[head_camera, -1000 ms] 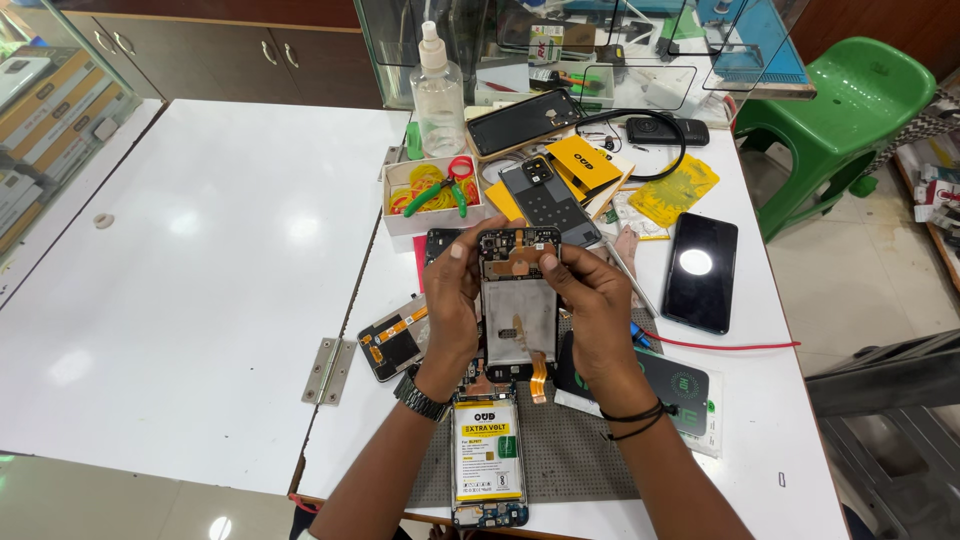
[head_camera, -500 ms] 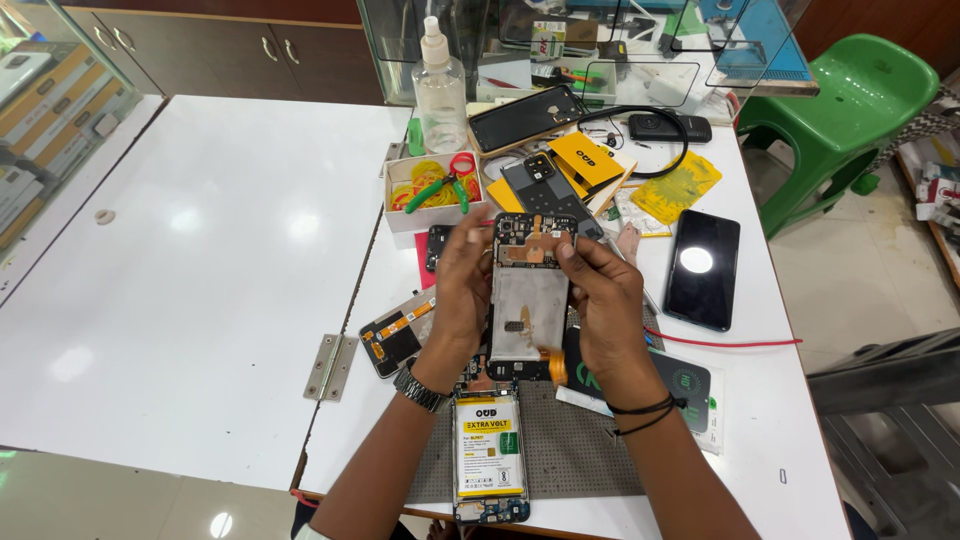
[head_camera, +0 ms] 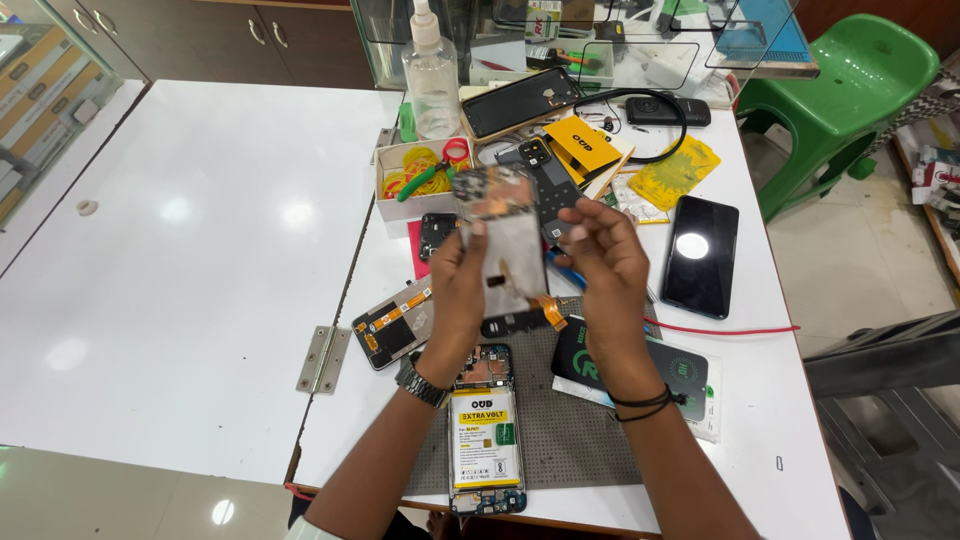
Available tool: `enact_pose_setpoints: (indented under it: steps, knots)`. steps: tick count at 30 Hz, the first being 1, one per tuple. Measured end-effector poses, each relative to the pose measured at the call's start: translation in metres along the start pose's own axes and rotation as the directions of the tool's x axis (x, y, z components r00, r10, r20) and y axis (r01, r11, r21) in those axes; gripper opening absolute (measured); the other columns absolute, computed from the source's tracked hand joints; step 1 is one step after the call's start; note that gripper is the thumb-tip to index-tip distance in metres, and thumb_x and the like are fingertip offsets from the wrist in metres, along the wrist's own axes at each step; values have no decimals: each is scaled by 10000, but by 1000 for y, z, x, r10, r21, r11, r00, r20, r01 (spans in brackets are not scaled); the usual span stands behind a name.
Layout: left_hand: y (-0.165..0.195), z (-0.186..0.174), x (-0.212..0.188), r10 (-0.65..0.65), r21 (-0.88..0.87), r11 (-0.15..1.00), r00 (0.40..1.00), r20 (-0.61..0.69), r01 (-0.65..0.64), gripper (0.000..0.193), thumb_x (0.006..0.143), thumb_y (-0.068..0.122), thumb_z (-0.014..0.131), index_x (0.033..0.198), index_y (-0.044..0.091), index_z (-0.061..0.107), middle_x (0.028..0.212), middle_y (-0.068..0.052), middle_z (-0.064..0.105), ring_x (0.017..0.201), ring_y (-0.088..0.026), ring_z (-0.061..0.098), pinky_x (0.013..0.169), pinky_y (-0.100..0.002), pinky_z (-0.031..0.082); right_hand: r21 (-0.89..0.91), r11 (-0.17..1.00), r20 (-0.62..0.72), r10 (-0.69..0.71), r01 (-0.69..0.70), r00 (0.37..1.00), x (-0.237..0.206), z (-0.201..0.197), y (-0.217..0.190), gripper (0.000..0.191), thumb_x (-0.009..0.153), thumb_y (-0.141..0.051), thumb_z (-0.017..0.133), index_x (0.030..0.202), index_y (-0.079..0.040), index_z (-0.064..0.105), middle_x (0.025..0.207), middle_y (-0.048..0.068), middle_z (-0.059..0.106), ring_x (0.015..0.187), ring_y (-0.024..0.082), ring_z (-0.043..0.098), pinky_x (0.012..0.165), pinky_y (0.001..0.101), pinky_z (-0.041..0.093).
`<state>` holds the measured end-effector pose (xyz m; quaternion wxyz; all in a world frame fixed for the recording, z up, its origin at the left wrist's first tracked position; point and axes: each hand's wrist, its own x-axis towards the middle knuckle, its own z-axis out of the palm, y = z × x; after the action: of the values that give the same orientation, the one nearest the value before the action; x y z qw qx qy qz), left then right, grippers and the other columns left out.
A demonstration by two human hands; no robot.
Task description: The person disassembles a smartphone at a repair bench, prying open the back cover and handling the battery and internal components by hand. They use a screwdriver on the phone, press the frame and screen together, and briefly power the phone on to test the display before continuing to work on it.
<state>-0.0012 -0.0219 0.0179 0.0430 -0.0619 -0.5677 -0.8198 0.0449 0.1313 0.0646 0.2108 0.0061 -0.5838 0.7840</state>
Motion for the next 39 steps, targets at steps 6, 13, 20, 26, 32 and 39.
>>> enact_pose_setpoints:
  steps: [6,13,20,26,32,39]
  knots:
    - [14,-5,8,142,61,989,969,-203,-132,488,1028,468,573,974,-1,696,736,19,625,643,-29,518,582,-227,458,-491,865,324,73,102,943,-7,10,6,505,882,54,651,1356,-50,508,1308,82,633,1038,135,664,831,299,572]
    - [14,-2,5,184,93,981,972,-145,-172,513,1056,477,569,967,-16,683,760,3,626,660,-34,521,587,-232,449,-414,907,331,71,77,941,-10,17,3,500,933,-65,712,1377,-40,483,1107,75,705,938,125,677,760,274,554]
    - [25,6,-9,298,248,922,954,32,-296,505,1057,482,532,1076,0,680,815,-14,686,714,-38,585,617,-220,494,-498,853,227,-45,156,973,-11,20,-3,360,941,-154,729,1243,-18,586,997,47,717,833,103,674,681,260,564]
    - [21,4,-10,299,317,890,944,138,-328,509,1067,467,549,1060,-21,694,735,-21,645,646,-56,512,560,-241,412,-416,908,151,10,54,988,-11,19,-5,284,999,-199,667,1216,-28,601,877,51,693,761,94,657,644,258,550]
    - [26,3,-14,328,265,884,915,236,-385,365,1032,322,655,1086,-37,687,783,-57,700,669,-71,607,601,-247,488,-328,929,186,-112,169,976,-11,13,-1,283,1018,-194,654,1232,-22,586,983,42,687,841,78,630,727,251,548]
    - [48,16,-20,299,227,889,879,371,-398,289,872,27,698,1150,-42,655,913,-78,780,803,-92,735,720,-262,596,-117,991,176,-43,64,983,-7,8,-6,201,999,-59,614,1196,-17,614,1018,46,684,833,87,617,751,255,541]
